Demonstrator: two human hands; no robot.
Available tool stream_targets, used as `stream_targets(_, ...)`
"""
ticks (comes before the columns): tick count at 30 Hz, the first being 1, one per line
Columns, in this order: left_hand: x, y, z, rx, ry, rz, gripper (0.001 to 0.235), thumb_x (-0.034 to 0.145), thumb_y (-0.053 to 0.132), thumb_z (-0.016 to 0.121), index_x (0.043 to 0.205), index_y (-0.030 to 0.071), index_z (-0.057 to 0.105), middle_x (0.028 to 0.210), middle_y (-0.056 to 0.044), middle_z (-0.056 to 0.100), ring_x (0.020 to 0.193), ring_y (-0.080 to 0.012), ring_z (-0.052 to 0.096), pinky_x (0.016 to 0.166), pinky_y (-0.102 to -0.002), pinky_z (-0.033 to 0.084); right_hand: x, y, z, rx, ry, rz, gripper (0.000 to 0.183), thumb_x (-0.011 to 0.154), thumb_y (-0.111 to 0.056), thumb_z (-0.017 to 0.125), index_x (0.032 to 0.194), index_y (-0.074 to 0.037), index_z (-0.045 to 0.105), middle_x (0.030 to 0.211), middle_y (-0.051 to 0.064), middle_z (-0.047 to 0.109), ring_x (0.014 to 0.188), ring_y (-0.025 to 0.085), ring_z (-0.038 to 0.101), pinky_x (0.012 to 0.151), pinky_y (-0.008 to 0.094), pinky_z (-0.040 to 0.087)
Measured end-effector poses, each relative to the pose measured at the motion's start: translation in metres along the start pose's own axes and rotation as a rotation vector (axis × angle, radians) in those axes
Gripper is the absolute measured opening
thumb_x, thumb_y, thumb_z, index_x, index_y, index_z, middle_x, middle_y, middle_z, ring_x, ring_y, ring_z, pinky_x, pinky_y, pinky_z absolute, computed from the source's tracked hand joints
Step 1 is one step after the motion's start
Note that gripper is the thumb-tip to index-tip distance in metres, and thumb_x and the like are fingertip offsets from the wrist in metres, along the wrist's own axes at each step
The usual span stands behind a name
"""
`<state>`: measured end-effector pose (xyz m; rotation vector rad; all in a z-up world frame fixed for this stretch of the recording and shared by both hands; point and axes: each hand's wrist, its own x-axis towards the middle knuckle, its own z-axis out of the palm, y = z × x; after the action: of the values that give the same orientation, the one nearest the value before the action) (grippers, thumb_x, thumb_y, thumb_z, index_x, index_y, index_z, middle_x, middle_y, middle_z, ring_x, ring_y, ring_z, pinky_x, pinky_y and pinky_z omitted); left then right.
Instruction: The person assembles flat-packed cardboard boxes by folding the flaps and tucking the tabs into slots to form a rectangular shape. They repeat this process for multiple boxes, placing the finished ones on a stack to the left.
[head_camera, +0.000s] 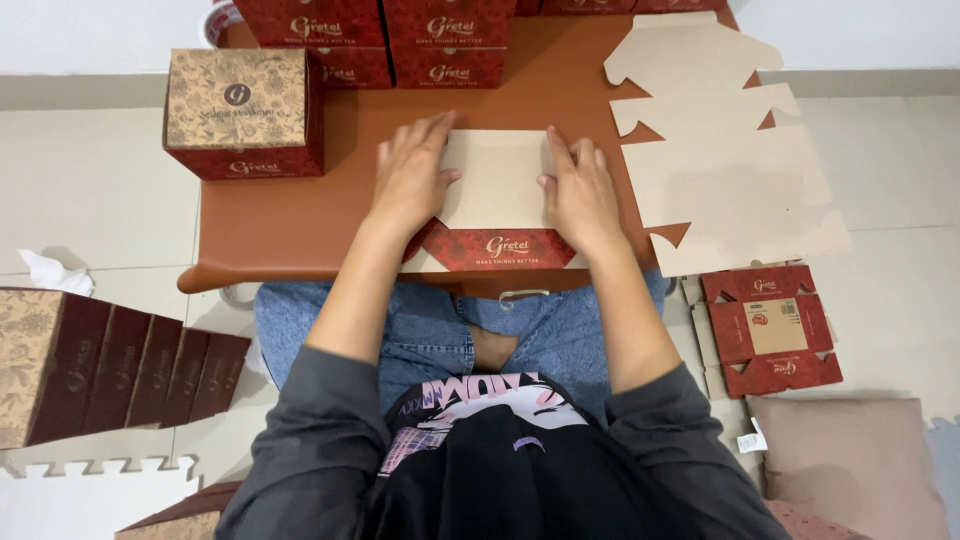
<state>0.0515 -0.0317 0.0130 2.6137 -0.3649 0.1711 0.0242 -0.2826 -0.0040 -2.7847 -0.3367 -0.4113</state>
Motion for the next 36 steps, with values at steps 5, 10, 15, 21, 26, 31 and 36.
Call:
stream_targets(5,0.026,-0.002,0.007,0.069,-0.124,0.165,0.05,0.087,0.019,0.077,0.135,0.017,0.062,0.129,-0.003,0.059,0.12,-0.0247,0.05,0.096,-0.044,0.035,0.022,0.003,-0.003,0.026,-0.197,0.082,0.05,0.093,-0.02,0.069,0.141,-0.015,0.057,0.135,0.01,0.036,0.125,0.043,0.051,0.093,0.052,0.055)
stream_targets(10,0.009,-0.012,0.01,0.125,-0.022,0.275,0.025,0.092,0.016,0.07,0.117,0.02,0.071,0.107,0.0,0.065,0.105,-0.0203,0.058,0.096,-0.041,0.034,0.014,-0.015,-0.023,0.051,-0.178,0.023,0.054,0.095,-0.01,0.064,0.146,-0.009,0.046,0.148,0.016,0.041,0.125,0.046,0.048,0.097,0.054,0.05)
stream_targets(15,0.003,-0.023,0.023,0.13,0.043,0.319,0.019,0.094,0.016,0.067,0.111,0.021,0.074,0.104,0.0,0.069,0.102,-0.02,0.063,0.092,-0.04,0.039,0.013,-0.005,0.001,-0.146,-0.217,-0.087,0.051,0.098,-0.012,0.051,0.149,-0.012,0.053,0.154,0.01,0.049,0.144,0.035,0.035,0.101,0.057,0.04)
stream_targets(21,-0.018,-0.005,-0.001,-0.239,0.035,0.09,0.054,0.093,0.009,0.072,0.138,0.006,0.043,0.124,-0.02,0.053,0.109,-0.0486,0.063,0.097,-0.062,0.049,0.02,-0.023,0.03,-0.122,-0.235,-0.138,0.065,0.085,0.007,0.043,0.15,0.006,0.046,0.151,0.026,0.049,0.146,0.037,0.037,0.118,0.054,0.025)
stream_targets(26,-0.017,-0.012,0.008,-0.392,0.178,0.121,0.078,0.086,-0.002,0.078,0.148,0.004,0.031,0.141,-0.018,0.037,0.112,-0.0319,0.069,0.087,-0.05,0.059,0.048,-0.062,0.074,-0.067,-0.292,-0.222,0.055,0.098,-0.005,0.033,0.152,0.003,0.036,0.158,0.024,0.035,0.149,0.031,0.031,0.124,0.047,0.015)
stream_targets(31,-0.016,-0.015,0.011,-0.343,0.128,0.09,0.061,0.085,0.0,0.078,0.132,0.006,0.041,0.129,-0.017,0.038,0.113,-0.0474,0.062,0.093,-0.057,0.056,0.039,-0.077,0.051,-0.056,-0.218,-0.241,0.063,0.088,0.004,0.041,0.15,0.0,0.047,0.153,0.021,0.048,0.145,0.034,0.041,0.121,0.055,0.018)
stream_targets(36,-0.015,-0.022,0.017,-0.161,0.148,0.216,0.019,0.086,0.01,0.076,0.095,0.012,0.06,0.097,-0.004,0.049,0.101,-0.031,0.055,0.084,-0.044,0.05,0.011,-0.024,0.016,-0.199,-0.218,-0.112,0.06,0.091,-0.002,0.044,0.15,-0.008,0.05,0.153,0.016,0.051,0.143,0.034,0.044,0.117,0.061,0.018)
